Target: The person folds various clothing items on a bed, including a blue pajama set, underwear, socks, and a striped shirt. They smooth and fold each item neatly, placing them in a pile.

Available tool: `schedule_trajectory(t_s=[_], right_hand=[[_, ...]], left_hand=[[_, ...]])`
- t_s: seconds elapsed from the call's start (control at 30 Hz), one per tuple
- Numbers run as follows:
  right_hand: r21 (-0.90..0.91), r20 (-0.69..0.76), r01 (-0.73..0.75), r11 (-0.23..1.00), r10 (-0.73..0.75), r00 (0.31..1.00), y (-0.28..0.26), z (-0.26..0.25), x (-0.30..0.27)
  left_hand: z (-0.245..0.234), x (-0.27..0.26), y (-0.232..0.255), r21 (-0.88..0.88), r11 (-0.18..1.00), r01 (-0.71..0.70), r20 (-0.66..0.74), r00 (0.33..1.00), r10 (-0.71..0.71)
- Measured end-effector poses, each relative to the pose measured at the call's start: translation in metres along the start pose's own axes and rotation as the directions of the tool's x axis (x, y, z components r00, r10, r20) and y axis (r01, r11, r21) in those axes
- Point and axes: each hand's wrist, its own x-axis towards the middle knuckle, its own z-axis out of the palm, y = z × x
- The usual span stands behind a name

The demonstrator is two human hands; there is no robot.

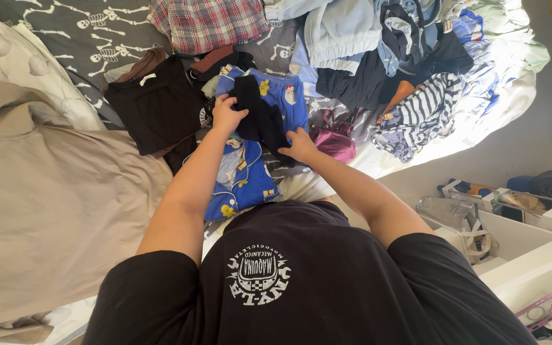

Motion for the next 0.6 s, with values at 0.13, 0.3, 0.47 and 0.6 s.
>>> schedule_trajectory(t_s=[0.13, 0.3, 0.47, 0.6], right_hand=[[0.075, 0.035, 0.093, 0.993, -0.096, 0.995, -0.017, -0.021, -0.001], [0.317, 0.120, 0.028, 0.948, -0.069, 0.990, -0.023, -0.040, 0.004], [0.399, 0.170, -0.206, 0.893, 0.149, 0.974, 0.006, -0.030, 0.016], [0.375, 0.170, -0.113, 0.920, 0.052, 0.984, 0.002, -0.060, 0.017]], left_hand=[[0.001, 0.006, 0.001, 0.109, 0.991, 0.081, 0.056, 0.995, -0.087], [0.003, 0.005, 0.012, 0.212, 0.976, 0.046, -0.023, 0.999, -0.042], [0.016, 0.021, -0.007, -0.210, 0.972, 0.108, 0.002, 0.994, -0.110], [-0.012, 0.018, 0.037, -0.534, 0.799, 0.276, 0.105, 0.960, -0.260]])
